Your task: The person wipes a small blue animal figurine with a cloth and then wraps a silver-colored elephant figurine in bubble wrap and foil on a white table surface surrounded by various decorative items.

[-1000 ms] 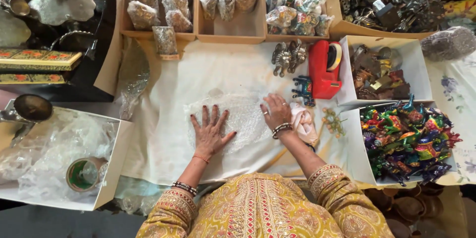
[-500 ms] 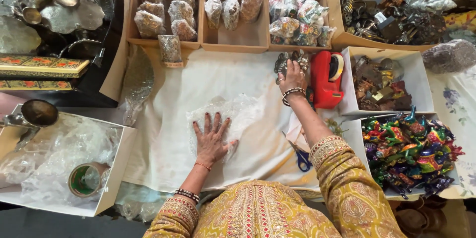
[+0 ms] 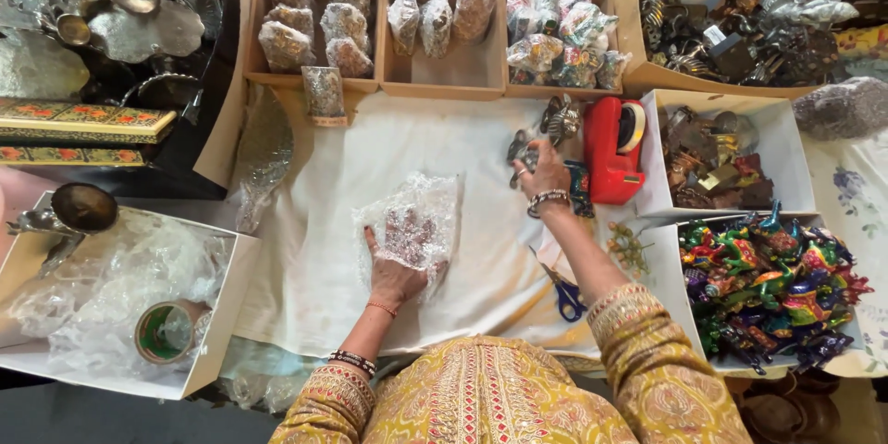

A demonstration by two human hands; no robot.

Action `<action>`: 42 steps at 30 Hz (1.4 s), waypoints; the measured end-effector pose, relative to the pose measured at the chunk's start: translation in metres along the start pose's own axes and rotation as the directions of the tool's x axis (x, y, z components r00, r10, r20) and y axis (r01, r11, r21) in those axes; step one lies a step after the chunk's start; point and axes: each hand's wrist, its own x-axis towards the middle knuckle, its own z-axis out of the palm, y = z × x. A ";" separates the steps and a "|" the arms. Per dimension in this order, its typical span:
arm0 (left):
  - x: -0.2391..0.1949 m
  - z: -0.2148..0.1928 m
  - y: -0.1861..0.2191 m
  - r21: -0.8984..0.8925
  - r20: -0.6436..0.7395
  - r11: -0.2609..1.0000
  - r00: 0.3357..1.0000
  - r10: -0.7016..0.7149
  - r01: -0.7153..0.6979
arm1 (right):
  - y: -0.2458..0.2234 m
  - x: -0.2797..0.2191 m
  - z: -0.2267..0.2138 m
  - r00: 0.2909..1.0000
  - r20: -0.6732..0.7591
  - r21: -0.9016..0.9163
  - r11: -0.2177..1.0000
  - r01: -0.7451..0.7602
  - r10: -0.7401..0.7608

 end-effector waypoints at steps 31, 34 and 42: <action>0.027 0.050 0.058 0.213 0.080 0.902 0.926 0.368 -0.376 | -0.018 -0.177 -0.062 0.919 0.347 0.223 0.936 -0.272 0.184; 0.026 0.061 0.059 0.071 0.055 0.906 0.908 0.415 -0.418 | 0.005 -0.171 -0.051 0.913 0.358 0.275 0.912 -0.305 0.198; 0.021 0.028 0.061 0.215 0.157 0.890 0.913 0.375 -0.403 | 0.040 -0.152 -0.061 0.807 0.481 0.735 0.344 -0.584 0.342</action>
